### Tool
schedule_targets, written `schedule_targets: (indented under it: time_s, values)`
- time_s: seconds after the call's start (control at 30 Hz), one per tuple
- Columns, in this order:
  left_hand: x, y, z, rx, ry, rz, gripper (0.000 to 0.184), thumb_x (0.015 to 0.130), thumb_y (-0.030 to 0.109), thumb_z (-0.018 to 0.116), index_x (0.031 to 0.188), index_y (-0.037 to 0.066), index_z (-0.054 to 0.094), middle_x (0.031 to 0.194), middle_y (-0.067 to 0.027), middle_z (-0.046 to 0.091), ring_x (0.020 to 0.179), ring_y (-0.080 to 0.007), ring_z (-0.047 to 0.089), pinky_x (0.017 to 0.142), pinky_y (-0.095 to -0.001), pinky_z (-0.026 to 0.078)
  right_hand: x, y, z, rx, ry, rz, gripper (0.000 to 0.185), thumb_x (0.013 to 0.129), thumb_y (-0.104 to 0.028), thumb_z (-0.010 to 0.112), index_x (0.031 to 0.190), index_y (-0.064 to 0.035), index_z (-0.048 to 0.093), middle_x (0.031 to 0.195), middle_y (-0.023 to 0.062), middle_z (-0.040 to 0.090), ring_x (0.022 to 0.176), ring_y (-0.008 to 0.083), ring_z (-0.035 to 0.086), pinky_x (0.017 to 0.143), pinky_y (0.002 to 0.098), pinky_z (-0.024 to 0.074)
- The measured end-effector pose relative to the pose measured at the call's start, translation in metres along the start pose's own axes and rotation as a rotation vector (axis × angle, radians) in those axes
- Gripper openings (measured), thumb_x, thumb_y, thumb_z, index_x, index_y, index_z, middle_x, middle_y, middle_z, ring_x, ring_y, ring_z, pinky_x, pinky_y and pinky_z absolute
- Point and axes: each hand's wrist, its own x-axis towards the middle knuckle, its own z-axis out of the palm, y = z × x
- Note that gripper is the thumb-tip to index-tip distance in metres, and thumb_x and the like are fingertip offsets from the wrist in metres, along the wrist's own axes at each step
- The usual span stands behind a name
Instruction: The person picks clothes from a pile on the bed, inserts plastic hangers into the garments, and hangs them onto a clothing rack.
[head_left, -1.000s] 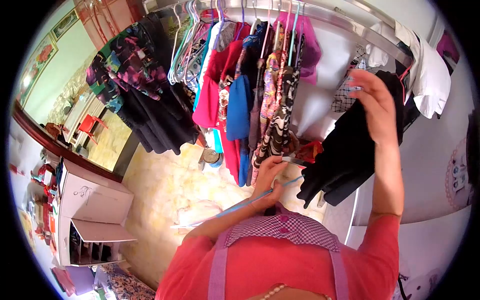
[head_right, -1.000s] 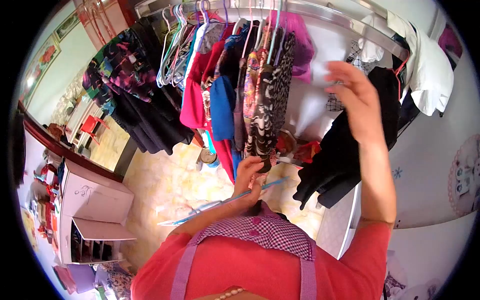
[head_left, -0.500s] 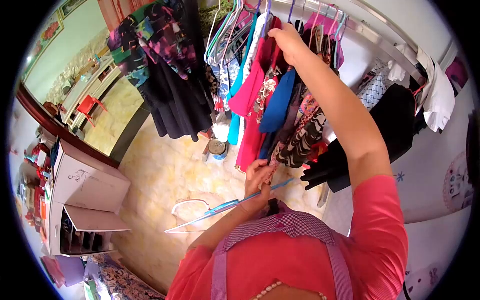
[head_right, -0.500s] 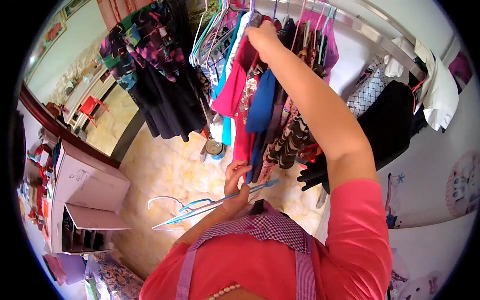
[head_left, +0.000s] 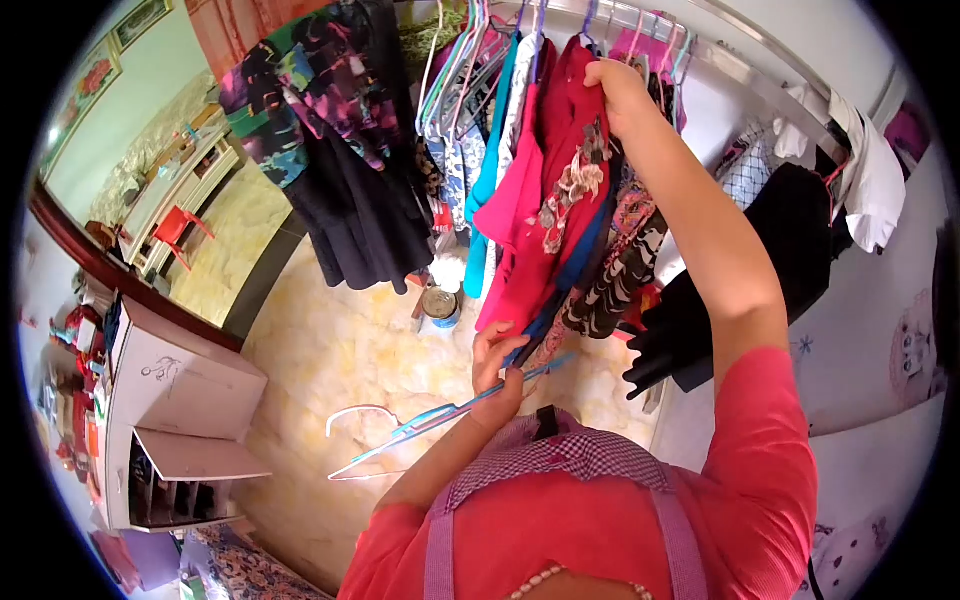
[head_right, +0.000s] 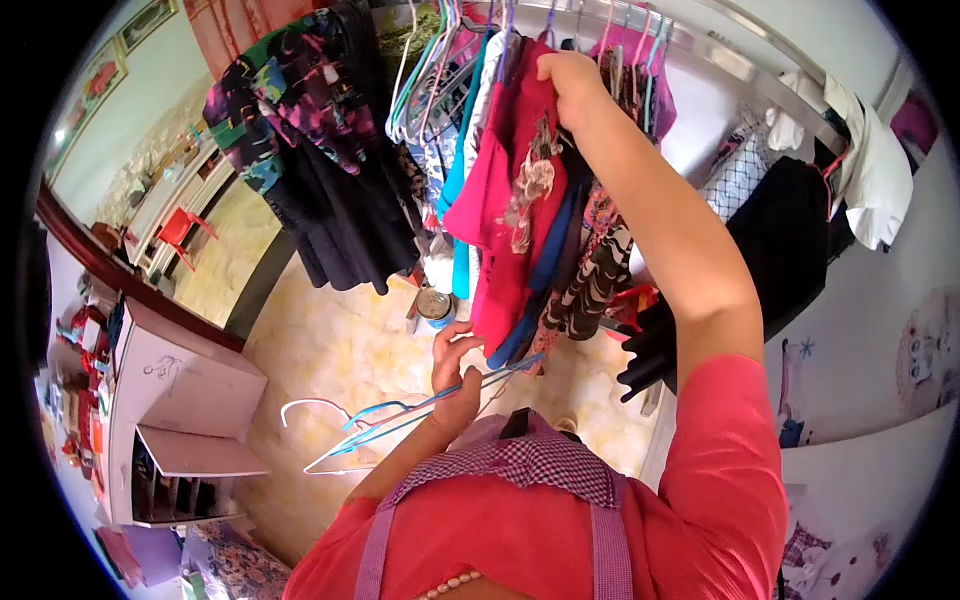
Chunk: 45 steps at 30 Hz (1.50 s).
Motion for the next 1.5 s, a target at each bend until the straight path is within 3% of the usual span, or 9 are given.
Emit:
schedule_targets:
  time_s: [0.1, 0.2, 0.3, 0.4, 0.6, 0.77, 1.13, 1.3, 1.5]
  values:
    - [0.008, -0.001, 0.004, -0.016, 0.009, 0.017, 0.045, 0.057, -0.012, 0.04, 0.096, 0.003, 0.056, 0.111, -0.0157, 0.045, 0.108, -0.0299, 0.042, 0.095, -0.0364, 0.03, -0.109, -0.022, 0.022, -0.282, 0.117, -0.182, 0.042, 0.058, -0.003, 0.052, 0.099, 0.0016, 0.057, 0.074, 0.0073, 0.056, 0.07, 0.0182, 0.051, 0.067, 0.027, 0.0413]
    - [0.018, -0.001, 0.012, -0.061, 0.048, 0.036, 0.04, 0.06, -0.009, 0.043, 0.096, 0.003, 0.058, 0.111, -0.0174, 0.047, 0.105, -0.0308, 0.045, 0.093, -0.0358, 0.033, -0.182, -0.026, -0.018, -0.506, 0.024, -0.041, 0.048, 0.058, -0.004, 0.047, 0.104, -0.0005, 0.058, 0.073, 0.0033, 0.054, 0.066, 0.013, 0.051, 0.062, 0.022, 0.0403]
    - [0.029, 0.007, 0.013, -0.235, -0.31, 0.021, 0.043, 0.06, -0.008, 0.042, 0.098, 0.003, 0.057, 0.111, -0.0145, 0.05, 0.105, -0.0283, 0.047, 0.091, -0.0348, 0.037, -0.271, -0.038, -0.05, -0.051, 0.021, 0.124, 0.053, 0.055, -0.001, 0.045, 0.107, 0.0029, 0.054, 0.086, 0.0078, 0.061, 0.076, 0.0146, 0.058, 0.073, 0.0234, 0.0447]
    - [0.036, 0.007, 0.023, -0.364, -0.696, 0.043, 0.046, 0.059, -0.005, 0.041, 0.101, 0.002, 0.056, 0.108, -0.0142, 0.052, 0.105, -0.0271, 0.05, 0.092, -0.0351, 0.038, -0.341, -0.061, -0.096, -0.234, 0.023, 0.156, 0.047, 0.056, -0.007, 0.051, 0.102, 0.0033, 0.054, 0.098, 0.009, 0.059, 0.09, 0.0155, 0.056, 0.084, 0.0265, 0.0416]
    - [0.047, 0.023, 0.081, -0.435, -0.966, 0.134, 0.049, 0.058, -0.005, 0.04, 0.105, 0.001, 0.055, 0.109, -0.0148, 0.052, 0.106, -0.028, 0.05, 0.094, -0.035, 0.038, -0.437, -0.102, -0.117, -0.167, 0.332, 0.042, 0.042, 0.043, -0.008, 0.05, 0.083, 0.006, 0.052, 0.082, 0.0112, 0.056, 0.075, 0.0191, 0.053, 0.076, 0.0271, 0.0415]
    - [0.049, 0.035, 0.12, -0.539, -0.937, 0.173, 0.053, 0.057, -0.009, 0.036, 0.104, 0.003, 0.057, 0.108, -0.0137, 0.055, 0.094, -0.0213, 0.054, 0.071, -0.0272, 0.043, -0.427, -0.116, -0.106, -0.186, 0.517, -0.021, 0.044, 0.044, -0.007, 0.047, 0.086, 0.0067, 0.052, 0.081, 0.0112, 0.058, 0.073, 0.0181, 0.055, 0.072, 0.0238, 0.0432]
    - [0.049, 0.041, 0.121, -0.397, -0.817, 0.11, 0.049, 0.059, -0.007, 0.038, 0.103, 0.002, 0.056, 0.107, -0.0141, 0.054, 0.102, -0.027, 0.053, 0.09, -0.0347, 0.041, -0.306, -0.14, -0.231, -0.303, 0.355, -0.189, 0.05, 0.058, 0.001, 0.046, 0.107, 0.0064, 0.049, 0.072, 0.0032, 0.056, 0.061, 0.0112, 0.051, 0.061, 0.0209, 0.0423]
    - [0.048, 0.034, 0.114, -0.339, -0.694, 0.103, 0.047, 0.059, -0.008, 0.039, 0.101, 0.002, 0.058, 0.105, -0.0137, 0.056, 0.098, -0.0253, 0.054, 0.084, -0.0322, 0.044, -0.221, -0.151, -0.306, -0.359, 0.399, -0.339, 0.012, 0.061, 0.003, 0.047, 0.071, -0.0012, 0.052, 0.062, -0.0023, 0.045, 0.055, 0.0087, 0.041, 0.06, 0.0199, 0.0368]
    - [0.043, 0.029, 0.105, -0.314, -0.564, 0.026, 0.041, 0.061, -0.008, 0.039, 0.096, 0.002, 0.059, 0.102, -0.0131, 0.058, 0.095, -0.0252, 0.055, 0.082, -0.0327, 0.044, -0.178, -0.15, -0.321, -0.474, 0.405, -0.336, 0.008, 0.06, 0.001, 0.047, 0.062, -0.0066, 0.048, 0.06, -0.0037, 0.04, 0.054, 0.009, 0.038, 0.055, 0.0212, 0.0332]
